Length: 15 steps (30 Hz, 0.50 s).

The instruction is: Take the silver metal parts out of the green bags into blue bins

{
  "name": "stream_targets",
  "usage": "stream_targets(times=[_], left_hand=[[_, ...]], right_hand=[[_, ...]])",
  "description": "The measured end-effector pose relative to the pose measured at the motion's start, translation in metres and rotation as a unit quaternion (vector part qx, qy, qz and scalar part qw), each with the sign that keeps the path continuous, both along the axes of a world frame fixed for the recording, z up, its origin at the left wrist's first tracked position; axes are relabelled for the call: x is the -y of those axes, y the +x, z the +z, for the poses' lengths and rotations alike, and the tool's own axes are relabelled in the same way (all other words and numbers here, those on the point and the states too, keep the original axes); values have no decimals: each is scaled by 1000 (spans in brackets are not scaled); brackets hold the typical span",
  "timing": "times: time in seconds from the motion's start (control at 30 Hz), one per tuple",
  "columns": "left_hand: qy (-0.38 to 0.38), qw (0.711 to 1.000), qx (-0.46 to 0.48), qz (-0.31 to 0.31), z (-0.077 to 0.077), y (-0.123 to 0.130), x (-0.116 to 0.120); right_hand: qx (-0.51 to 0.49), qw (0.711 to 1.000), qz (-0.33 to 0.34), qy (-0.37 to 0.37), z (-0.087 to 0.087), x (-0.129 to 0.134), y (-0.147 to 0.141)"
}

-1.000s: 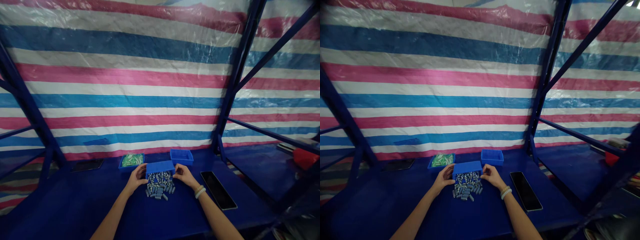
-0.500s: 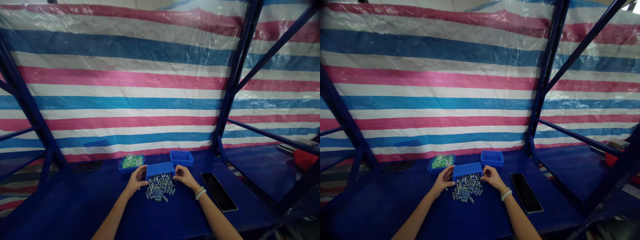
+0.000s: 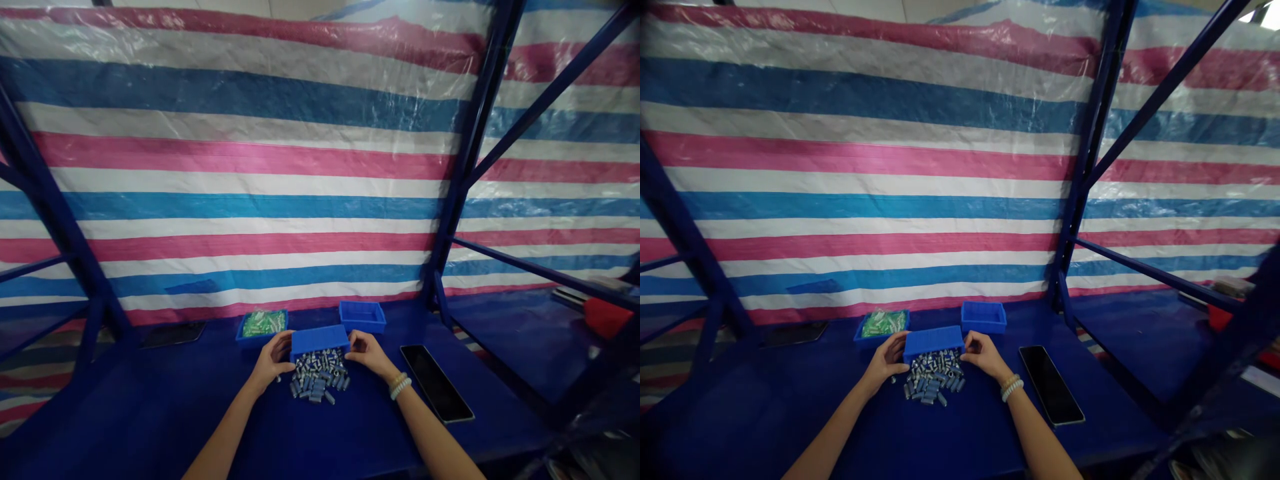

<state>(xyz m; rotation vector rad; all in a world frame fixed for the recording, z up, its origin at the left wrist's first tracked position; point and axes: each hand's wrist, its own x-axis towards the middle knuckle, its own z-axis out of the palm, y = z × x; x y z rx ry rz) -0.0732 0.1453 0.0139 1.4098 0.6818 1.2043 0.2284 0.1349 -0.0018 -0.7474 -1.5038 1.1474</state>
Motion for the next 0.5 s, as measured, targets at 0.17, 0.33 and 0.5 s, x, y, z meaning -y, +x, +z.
stream_targets(times=[0.17,0.33,0.5], left_hand=[[-1,1000,-1,2,1,1,0],[3,1000,-3,2,1,1,1],[3,1000,-5,3,1,1,1]], right_hand=[[4,1000,1,-3,3,1,-1],[6,1000,5,-9,2,0,-1],[8,1000,1,-6,2,0,0]])
